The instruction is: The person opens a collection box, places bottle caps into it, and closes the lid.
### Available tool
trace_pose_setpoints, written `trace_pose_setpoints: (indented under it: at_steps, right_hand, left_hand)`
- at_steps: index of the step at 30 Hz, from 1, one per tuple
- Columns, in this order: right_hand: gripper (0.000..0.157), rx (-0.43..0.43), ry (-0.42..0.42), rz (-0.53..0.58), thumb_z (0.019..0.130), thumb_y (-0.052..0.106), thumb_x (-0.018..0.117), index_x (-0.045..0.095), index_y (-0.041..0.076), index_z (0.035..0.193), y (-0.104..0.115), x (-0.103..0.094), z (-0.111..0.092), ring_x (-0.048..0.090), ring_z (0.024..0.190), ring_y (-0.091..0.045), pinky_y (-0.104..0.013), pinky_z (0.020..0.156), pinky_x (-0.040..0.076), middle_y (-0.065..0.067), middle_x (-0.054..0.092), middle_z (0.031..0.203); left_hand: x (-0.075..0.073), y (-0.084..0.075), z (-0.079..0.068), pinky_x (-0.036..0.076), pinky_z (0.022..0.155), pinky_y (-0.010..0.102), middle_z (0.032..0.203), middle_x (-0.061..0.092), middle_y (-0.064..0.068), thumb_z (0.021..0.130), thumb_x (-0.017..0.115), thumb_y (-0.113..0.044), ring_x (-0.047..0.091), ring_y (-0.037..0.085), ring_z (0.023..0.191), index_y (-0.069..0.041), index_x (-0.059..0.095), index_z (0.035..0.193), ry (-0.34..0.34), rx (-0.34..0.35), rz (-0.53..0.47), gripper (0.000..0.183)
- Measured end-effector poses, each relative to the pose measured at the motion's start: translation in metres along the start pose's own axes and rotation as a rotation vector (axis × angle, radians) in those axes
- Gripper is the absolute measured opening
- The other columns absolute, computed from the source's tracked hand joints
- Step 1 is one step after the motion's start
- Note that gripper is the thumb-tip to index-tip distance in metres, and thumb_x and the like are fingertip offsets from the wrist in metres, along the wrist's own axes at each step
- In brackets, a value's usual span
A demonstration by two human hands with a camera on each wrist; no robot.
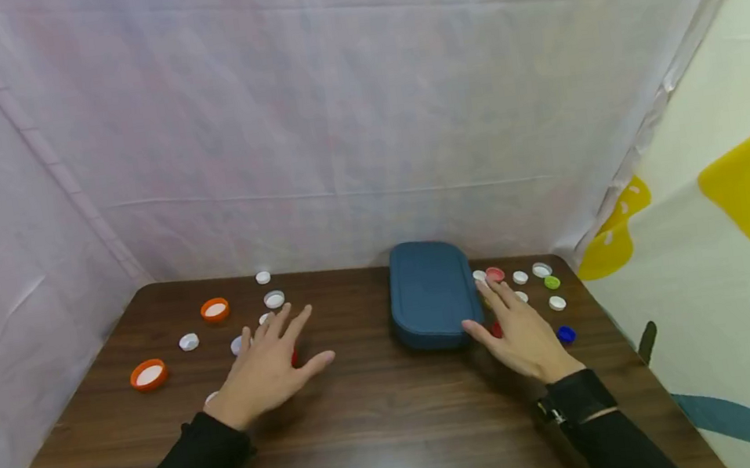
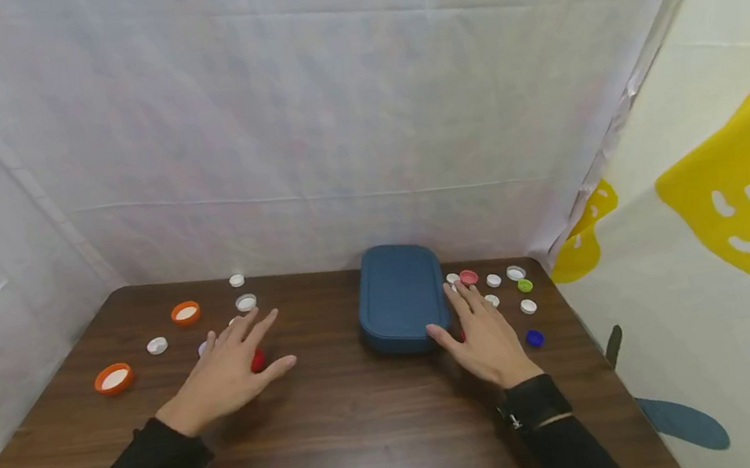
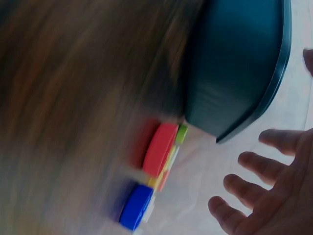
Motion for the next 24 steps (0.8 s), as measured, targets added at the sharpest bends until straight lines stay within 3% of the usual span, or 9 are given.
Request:
trace_pose_setpoints:
  at_steps: [4, 9, 14, 17, 24]
  right_hand:
    - [0.085, 0.021, -0.019, 0.034, 0.115, 0.056, 0.067, 0.043, 0.006, 0.179, 0.006, 0.005, 0.005, 0.056, 0.160, -0.056, -0.074, 0.127, 0.050, -0.029, 0.045, 0.182]
    - [0.079, 0.069, -0.072, 0.093, 0.116, 0.050, 0.069, 0.048, 0.000, 0.174, 0.014, 0.008, 0.011, 0.060, 0.153, -0.056, -0.073, 0.125, 0.051, -0.033, 0.055, 0.170]
    - [0.070, 0.107, -0.137, 0.133, 0.113, 0.035, 0.075, 0.056, -0.006, 0.166, 0.023, 0.009, 0.017, 0.069, 0.135, -0.057, -0.072, 0.115, 0.056, -0.037, 0.066, 0.152]
    - [0.064, 0.134, -0.158, 0.142, 0.110, 0.027, 0.076, 0.061, -0.010, 0.161, 0.027, 0.011, 0.020, 0.072, 0.128, -0.056, -0.070, 0.111, 0.058, -0.038, 0.071, 0.141]
    - [0.053, 0.130, -0.225, 0.163, 0.103, 0.015, 0.078, 0.069, -0.016, 0.146, 0.031, 0.014, 0.026, 0.072, 0.129, -0.060, -0.072, 0.112, 0.057, -0.042, 0.074, 0.135]
  left_hand:
    - [0.011, -0.018, 0.012, 0.035, 0.133, 0.083, 0.186, 0.040, 0.027, 0.112, 0.064, -0.070, 0.046, 0.057, 0.167, -0.018, 0.040, 0.183, -0.020, 0.046, -0.039, 0.091]
    - [0.029, -0.043, 0.030, 0.050, 0.127, 0.074, 0.184, 0.043, 0.026, 0.115, 0.067, -0.058, 0.052, 0.054, 0.163, -0.019, 0.041, 0.183, 0.008, 0.055, -0.143, 0.082]
    - [0.048, -0.065, 0.045, 0.054, 0.125, 0.071, 0.182, 0.047, 0.025, 0.117, 0.068, -0.050, 0.057, 0.051, 0.161, -0.022, 0.044, 0.181, 0.024, 0.084, -0.266, 0.074]
    - [0.057, -0.076, 0.052, 0.054, 0.126, 0.068, 0.182, 0.047, 0.025, 0.118, 0.067, -0.045, 0.058, 0.050, 0.161, -0.023, 0.046, 0.180, 0.025, 0.138, -0.311, 0.069]
    - [0.066, -0.091, 0.066, 0.056, 0.126, 0.061, 0.178, 0.053, 0.024, 0.118, 0.071, -0.034, 0.061, 0.044, 0.159, -0.016, 0.056, 0.174, -0.019, 0.231, -0.342, 0.061]
Point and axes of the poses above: each hand's wrist, its own z-axis towards the middle knuckle, its own x-axis out of the palm, y = z × x, the point moved 2 cm from there along z, towards the middle knuckle
